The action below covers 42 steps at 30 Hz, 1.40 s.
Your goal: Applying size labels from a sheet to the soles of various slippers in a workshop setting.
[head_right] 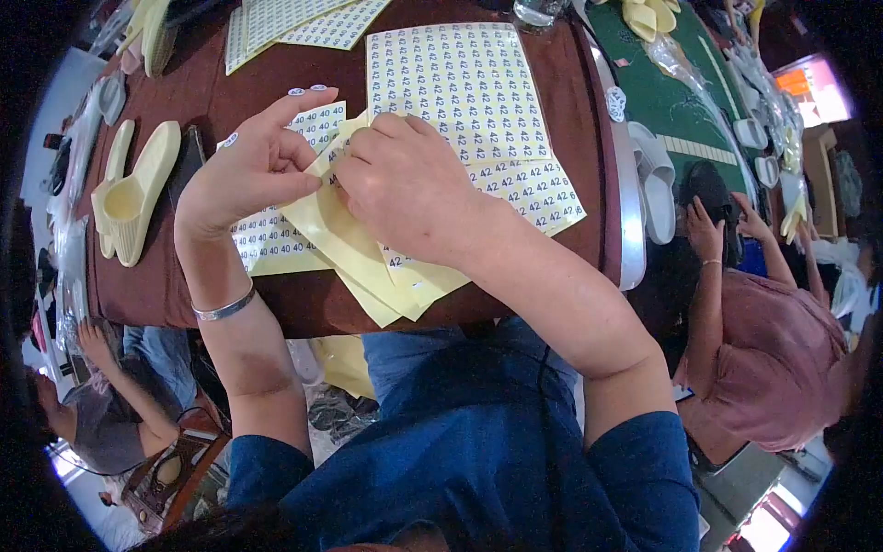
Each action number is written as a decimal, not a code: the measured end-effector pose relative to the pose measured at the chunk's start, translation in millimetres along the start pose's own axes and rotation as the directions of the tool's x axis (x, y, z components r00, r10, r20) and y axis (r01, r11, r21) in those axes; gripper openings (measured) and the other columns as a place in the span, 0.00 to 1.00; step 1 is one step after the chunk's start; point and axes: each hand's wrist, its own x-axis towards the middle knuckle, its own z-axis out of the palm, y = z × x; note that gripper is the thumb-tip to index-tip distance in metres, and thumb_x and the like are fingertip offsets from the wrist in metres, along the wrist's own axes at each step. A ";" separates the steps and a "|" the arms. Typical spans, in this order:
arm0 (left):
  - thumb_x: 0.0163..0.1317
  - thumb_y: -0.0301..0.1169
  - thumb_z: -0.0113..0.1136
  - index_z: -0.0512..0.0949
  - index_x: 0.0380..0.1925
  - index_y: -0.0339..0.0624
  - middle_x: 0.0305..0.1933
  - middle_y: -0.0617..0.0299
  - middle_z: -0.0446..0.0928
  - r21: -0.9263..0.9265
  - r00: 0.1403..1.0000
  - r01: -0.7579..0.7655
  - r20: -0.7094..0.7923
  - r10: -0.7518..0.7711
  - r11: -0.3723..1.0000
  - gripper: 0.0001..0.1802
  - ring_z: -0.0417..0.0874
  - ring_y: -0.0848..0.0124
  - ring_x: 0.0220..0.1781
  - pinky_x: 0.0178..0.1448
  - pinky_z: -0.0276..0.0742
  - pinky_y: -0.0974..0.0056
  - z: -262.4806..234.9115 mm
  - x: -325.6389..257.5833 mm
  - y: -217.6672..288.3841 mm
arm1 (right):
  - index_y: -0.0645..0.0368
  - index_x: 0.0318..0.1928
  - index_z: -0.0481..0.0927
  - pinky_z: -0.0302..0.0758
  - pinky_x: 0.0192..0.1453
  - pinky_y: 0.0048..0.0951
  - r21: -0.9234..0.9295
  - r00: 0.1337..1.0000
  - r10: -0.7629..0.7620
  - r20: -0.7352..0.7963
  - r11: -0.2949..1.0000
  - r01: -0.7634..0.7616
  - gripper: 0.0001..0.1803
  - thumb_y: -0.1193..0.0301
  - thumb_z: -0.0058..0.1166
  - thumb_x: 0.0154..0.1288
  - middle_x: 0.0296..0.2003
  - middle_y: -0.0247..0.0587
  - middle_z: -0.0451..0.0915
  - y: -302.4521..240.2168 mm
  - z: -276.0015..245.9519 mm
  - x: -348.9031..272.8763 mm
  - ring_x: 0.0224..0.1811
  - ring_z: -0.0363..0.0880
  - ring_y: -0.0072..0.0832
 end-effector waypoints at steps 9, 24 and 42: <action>0.56 0.15 0.60 0.59 0.75 0.44 0.31 0.67 0.78 -0.010 0.993 -0.088 0.072 0.088 0.996 0.44 0.73 0.86 0.31 0.33 0.67 0.78 -3.1 6.4 -5.7 | 0.57 0.27 0.83 0.72 0.51 0.38 0.004 0.998 -0.004 -0.057 1.000 0.004 0.06 0.69 0.61 0.56 0.29 0.36 0.79 -2.9 0.3 0.8 0.40 0.78 0.34; 0.56 0.18 0.62 0.71 0.67 0.42 0.29 0.64 0.80 0.108 0.994 -0.101 -0.034 0.105 0.989 0.35 0.75 0.78 0.27 0.32 0.71 0.70 -1.0 4.8 -3.6 | 0.59 0.31 0.83 0.73 0.50 0.39 -0.014 0.997 0.037 -0.069 0.999 -0.038 0.03 0.75 0.62 0.54 0.30 0.38 0.80 4.9 -12.2 5.7 0.37 0.80 0.37; 0.59 0.26 0.59 0.76 0.61 0.43 0.43 0.58 0.73 0.891 0.724 -0.174 -0.173 0.667 0.419 0.27 0.76 0.59 0.43 0.42 0.72 0.55 54.3 17.8 -5.5 | 0.57 0.34 0.84 0.71 0.54 0.41 -0.275 0.942 -0.092 -0.323 0.961 0.000 0.08 0.74 0.64 0.51 0.30 0.35 0.79 0.5 -18.6 12.7 0.35 0.79 0.33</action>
